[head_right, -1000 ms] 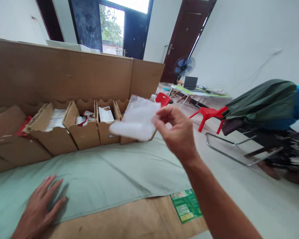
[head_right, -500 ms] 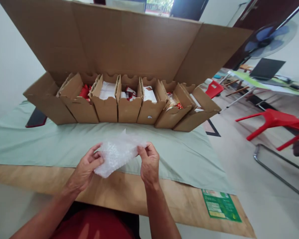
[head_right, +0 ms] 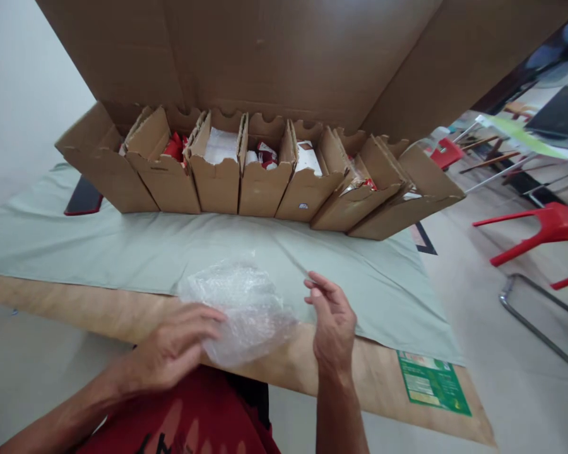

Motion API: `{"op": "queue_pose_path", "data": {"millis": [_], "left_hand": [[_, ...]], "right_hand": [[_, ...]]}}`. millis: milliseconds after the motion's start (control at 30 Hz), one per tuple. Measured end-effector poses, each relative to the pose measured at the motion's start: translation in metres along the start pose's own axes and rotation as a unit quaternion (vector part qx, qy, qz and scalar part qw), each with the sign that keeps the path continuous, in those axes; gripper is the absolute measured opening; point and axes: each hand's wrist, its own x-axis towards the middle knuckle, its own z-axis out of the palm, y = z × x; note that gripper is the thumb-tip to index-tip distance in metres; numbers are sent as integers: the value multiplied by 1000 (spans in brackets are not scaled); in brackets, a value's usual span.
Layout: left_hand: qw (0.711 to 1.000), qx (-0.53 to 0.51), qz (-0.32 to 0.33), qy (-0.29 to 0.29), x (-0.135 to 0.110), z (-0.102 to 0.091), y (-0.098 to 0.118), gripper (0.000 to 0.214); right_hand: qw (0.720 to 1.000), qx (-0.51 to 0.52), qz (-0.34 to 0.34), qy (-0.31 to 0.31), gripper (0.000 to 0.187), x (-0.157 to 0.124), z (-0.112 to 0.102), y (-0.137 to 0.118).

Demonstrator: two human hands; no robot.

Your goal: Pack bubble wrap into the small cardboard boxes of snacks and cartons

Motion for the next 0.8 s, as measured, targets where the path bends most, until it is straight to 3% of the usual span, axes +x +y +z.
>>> {"op": "queue_pose_path", "data": {"millis": [67,100,133,200,300,367,467,533,633,700,800], "left_hand": [[991,-24,-20,-132,-8,3,8,48],[987,-28,-38,-155,-11,2,8,55],[988,-21,-56,-140,-12,1,6,56],[994,39,-89,-39,-11,-2,-9,44],[970,186,-119,100,6,-3,-44,34],[950,251,-145,119,23,2,-65,34],[943,273,-161,99,47,11,-78,19],[953,240,-159,100,54,13,-73,6],[964,107,-214,116,48,8,-55,9],[954,-5,-270,131,38,0,-44,19],[931,-126,-319,126,29,-12,-34,52]], "right_hand": [[999,-35,-27,-6,25,-3,-11,-6],[997,-63,-40,-24,25,-7,-15,-6],[993,-98,-52,-47,25,-11,-20,-3],[978,-176,-75,-86,31,-20,-27,8],[950,-280,-101,-93,48,-33,-31,29],[934,-329,-107,-92,52,-38,-29,38],[922,-356,-103,-112,36,-41,-23,37],[935,-322,-95,-115,22,-42,-20,31],[974,-194,-59,-95,16,-41,-18,22],[989,-121,-35,-80,17,-36,-16,15],[991,-96,-46,-78,18,-22,-3,3]]}}
